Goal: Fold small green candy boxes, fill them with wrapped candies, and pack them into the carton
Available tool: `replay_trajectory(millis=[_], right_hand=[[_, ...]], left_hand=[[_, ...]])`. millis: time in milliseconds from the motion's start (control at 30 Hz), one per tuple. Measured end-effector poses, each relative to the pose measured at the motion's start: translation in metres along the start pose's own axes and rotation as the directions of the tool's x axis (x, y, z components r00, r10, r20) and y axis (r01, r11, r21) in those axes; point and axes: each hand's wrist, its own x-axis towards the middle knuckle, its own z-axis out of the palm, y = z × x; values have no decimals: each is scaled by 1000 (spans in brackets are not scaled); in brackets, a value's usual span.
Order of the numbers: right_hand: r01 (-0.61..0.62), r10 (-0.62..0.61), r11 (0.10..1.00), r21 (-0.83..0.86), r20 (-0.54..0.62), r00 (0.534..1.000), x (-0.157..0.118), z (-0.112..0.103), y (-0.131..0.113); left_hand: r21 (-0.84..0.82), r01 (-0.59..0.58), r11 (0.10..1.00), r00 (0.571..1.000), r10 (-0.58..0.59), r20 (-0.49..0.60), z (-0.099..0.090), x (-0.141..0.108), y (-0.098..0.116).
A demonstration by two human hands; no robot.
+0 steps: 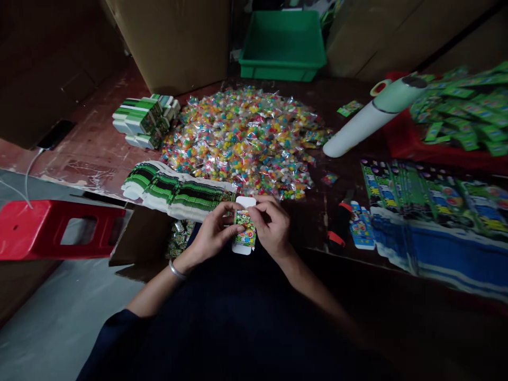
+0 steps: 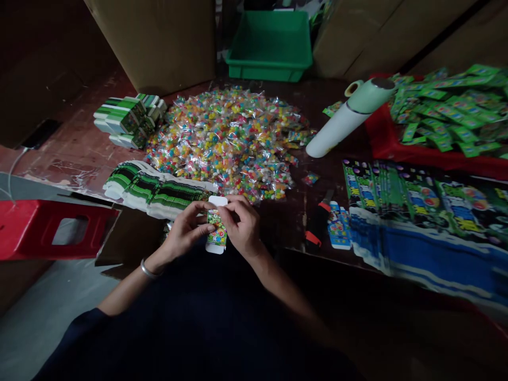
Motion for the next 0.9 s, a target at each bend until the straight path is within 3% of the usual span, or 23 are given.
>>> replay_trajectory(millis=[167,267,367,467,633,733,833,900], right_hand=[[-199,201,945,261,18,979,7,2,-6],[-306,265,883,356,161,951,15,-2,-13],[-422,335,854,305,298,894,25,-9,-18],[-507,412,832,224,362,836,34,-16,-18],[-522,416,835,174,422,806,42,-22,-12],[-462,369,872,165,400,839,40,-23,-10],[-261,206,953,152,305,930,32,-21,-12],[-136,97,981,142,252,963,23,-19,-14]], left_hand=[[-67,-38,997,996,33,-81,5,-2,0],[-30,-58,998,995,55,-83,4,-4,0],[63,-100,993,990,106,-91,1,-7,1],[138,-126,982,989,136,-62,-2,-8,2],[167,-149,975,989,151,1,-2,-8,4],[168,-142,976,990,141,17,-3,-8,5],[161,-128,979,991,131,-7,-3,-8,5],[133,-110,985,992,116,-40,-2,-8,5]])
